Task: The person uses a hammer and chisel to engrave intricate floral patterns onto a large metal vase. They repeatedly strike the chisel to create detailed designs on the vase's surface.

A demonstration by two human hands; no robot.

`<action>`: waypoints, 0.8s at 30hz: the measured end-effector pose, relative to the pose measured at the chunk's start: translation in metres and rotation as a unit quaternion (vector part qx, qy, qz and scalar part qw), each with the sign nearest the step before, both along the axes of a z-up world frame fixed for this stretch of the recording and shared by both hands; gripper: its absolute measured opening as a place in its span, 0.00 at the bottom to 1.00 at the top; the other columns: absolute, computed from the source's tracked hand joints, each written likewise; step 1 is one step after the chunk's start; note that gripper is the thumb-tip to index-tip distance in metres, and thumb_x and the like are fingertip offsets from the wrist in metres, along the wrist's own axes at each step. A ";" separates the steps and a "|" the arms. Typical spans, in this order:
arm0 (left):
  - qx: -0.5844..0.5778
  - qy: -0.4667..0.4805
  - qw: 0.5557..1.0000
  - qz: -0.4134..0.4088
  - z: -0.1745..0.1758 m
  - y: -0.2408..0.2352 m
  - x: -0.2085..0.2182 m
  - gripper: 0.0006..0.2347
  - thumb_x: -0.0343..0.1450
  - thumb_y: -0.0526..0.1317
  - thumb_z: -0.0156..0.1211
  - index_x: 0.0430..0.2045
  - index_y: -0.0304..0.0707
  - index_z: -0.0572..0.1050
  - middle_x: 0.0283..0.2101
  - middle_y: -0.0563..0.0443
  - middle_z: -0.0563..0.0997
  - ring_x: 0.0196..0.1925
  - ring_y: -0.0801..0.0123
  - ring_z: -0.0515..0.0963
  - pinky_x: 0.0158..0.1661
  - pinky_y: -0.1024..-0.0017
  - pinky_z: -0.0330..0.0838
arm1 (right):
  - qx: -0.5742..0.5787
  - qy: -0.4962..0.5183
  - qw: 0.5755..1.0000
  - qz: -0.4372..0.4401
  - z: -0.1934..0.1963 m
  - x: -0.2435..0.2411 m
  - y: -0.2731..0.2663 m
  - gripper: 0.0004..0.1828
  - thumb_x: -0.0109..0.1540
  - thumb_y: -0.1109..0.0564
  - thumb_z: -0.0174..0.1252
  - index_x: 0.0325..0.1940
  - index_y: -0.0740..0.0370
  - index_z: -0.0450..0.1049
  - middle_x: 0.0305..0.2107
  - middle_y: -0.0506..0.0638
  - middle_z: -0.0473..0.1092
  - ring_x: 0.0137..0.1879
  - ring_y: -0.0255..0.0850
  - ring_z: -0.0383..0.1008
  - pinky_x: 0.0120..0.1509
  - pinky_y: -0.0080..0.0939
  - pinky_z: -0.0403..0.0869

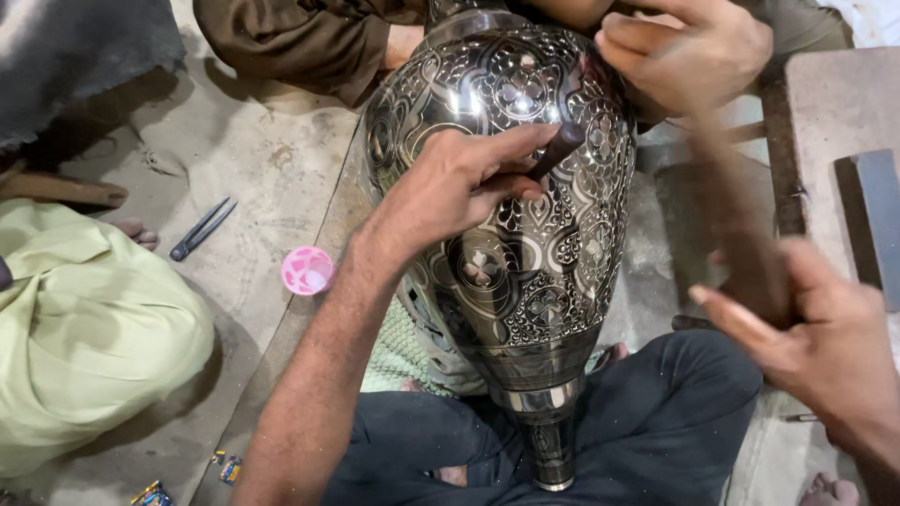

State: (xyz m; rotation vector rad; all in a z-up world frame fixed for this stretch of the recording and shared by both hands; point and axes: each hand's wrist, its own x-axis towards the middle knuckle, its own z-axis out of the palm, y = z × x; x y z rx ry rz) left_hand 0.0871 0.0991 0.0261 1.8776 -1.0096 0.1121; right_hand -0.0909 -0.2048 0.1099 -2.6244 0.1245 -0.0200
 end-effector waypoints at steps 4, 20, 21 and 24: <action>0.006 -0.005 1.000 -0.002 0.004 0.001 -0.001 0.22 0.71 0.39 0.67 0.62 0.49 0.71 0.44 0.51 0.88 0.44 0.68 0.90 0.45 0.67 0.86 | -0.062 0.044 0.997 -0.006 0.009 0.008 0.000 0.19 0.60 0.52 0.70 0.51 0.60 0.74 0.24 0.53 0.73 0.28 0.37 0.74 0.33 0.39 0.75; -0.057 -0.057 0.996 0.035 -0.022 0.002 -0.016 0.19 0.77 0.37 0.66 0.64 0.53 0.71 0.54 0.49 0.84 0.48 0.71 0.88 0.45 0.74 0.87 | -0.217 0.141 0.966 0.027 -0.014 0.004 -0.015 0.25 0.54 0.42 0.74 0.47 0.57 0.76 0.21 0.53 0.74 0.24 0.44 0.79 0.31 0.40 0.76; -0.052 -0.039 0.997 0.035 -0.022 0.002 -0.017 0.20 0.76 0.38 0.66 0.63 0.52 0.71 0.52 0.50 0.85 0.46 0.72 0.88 0.44 0.74 0.87 | -0.193 0.123 0.973 0.028 -0.016 0.005 -0.018 0.26 0.53 0.43 0.73 0.48 0.57 0.75 0.21 0.53 0.75 0.24 0.44 0.79 0.31 0.41 0.76; -0.035 -0.007 0.999 0.029 -0.016 -0.001 -0.015 0.19 0.74 0.37 0.66 0.61 0.51 0.73 0.48 0.53 0.87 0.41 0.74 0.88 0.39 0.74 0.86 | -0.176 0.112 0.978 0.034 -0.016 0.002 -0.023 0.23 0.54 0.46 0.70 0.50 0.55 0.76 0.22 0.52 0.76 0.25 0.43 0.80 0.32 0.43 0.77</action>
